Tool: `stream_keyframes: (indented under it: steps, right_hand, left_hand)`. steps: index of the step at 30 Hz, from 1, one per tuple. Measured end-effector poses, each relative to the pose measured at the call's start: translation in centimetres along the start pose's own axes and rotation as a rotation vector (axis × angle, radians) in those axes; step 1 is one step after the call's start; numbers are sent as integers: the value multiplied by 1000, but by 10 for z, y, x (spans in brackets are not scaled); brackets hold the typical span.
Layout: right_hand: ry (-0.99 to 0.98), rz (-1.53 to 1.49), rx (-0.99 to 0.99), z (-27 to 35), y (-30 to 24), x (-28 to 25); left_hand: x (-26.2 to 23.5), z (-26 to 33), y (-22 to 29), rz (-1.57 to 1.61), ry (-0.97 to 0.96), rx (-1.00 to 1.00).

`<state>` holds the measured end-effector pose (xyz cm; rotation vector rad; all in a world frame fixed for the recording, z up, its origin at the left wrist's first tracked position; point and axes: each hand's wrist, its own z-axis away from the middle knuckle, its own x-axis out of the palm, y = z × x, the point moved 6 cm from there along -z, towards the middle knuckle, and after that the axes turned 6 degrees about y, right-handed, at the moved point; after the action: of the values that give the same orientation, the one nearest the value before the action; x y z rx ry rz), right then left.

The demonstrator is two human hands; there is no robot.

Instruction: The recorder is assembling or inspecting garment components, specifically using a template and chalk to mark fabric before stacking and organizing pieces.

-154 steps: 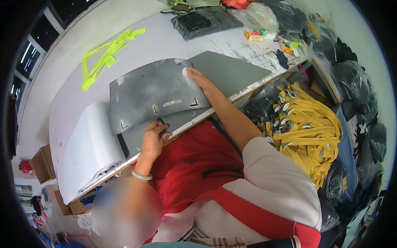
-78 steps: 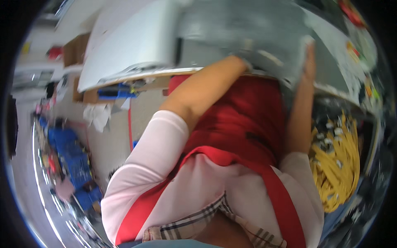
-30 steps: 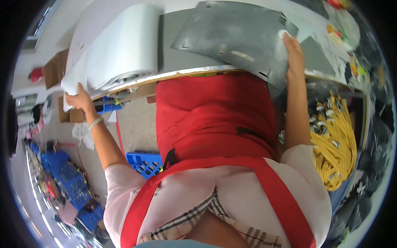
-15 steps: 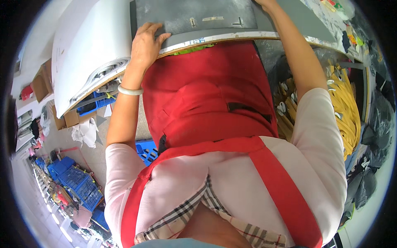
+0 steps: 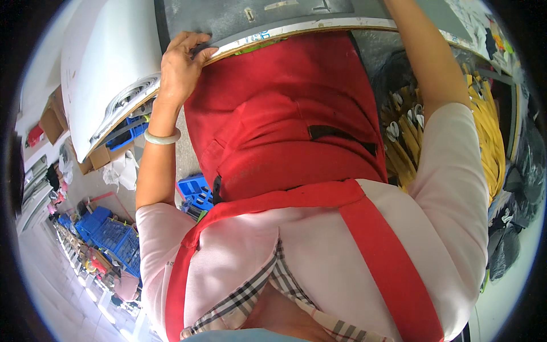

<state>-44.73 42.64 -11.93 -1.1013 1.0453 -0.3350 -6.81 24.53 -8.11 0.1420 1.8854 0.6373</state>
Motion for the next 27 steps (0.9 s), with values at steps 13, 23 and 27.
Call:
stream_keyframes:
  steps: [13,23,27]
  right_hand:
    - [-25,8,-1,1,7,-2]
    - [-39,18,-22,4,4,-4]
    - [-42,31,-44,4,6,-4]
  left_hand:
    - [1,7,1,18,81,31]
    - [2,11,1,52,90,20]
    - [3,10,3,49,86,29]
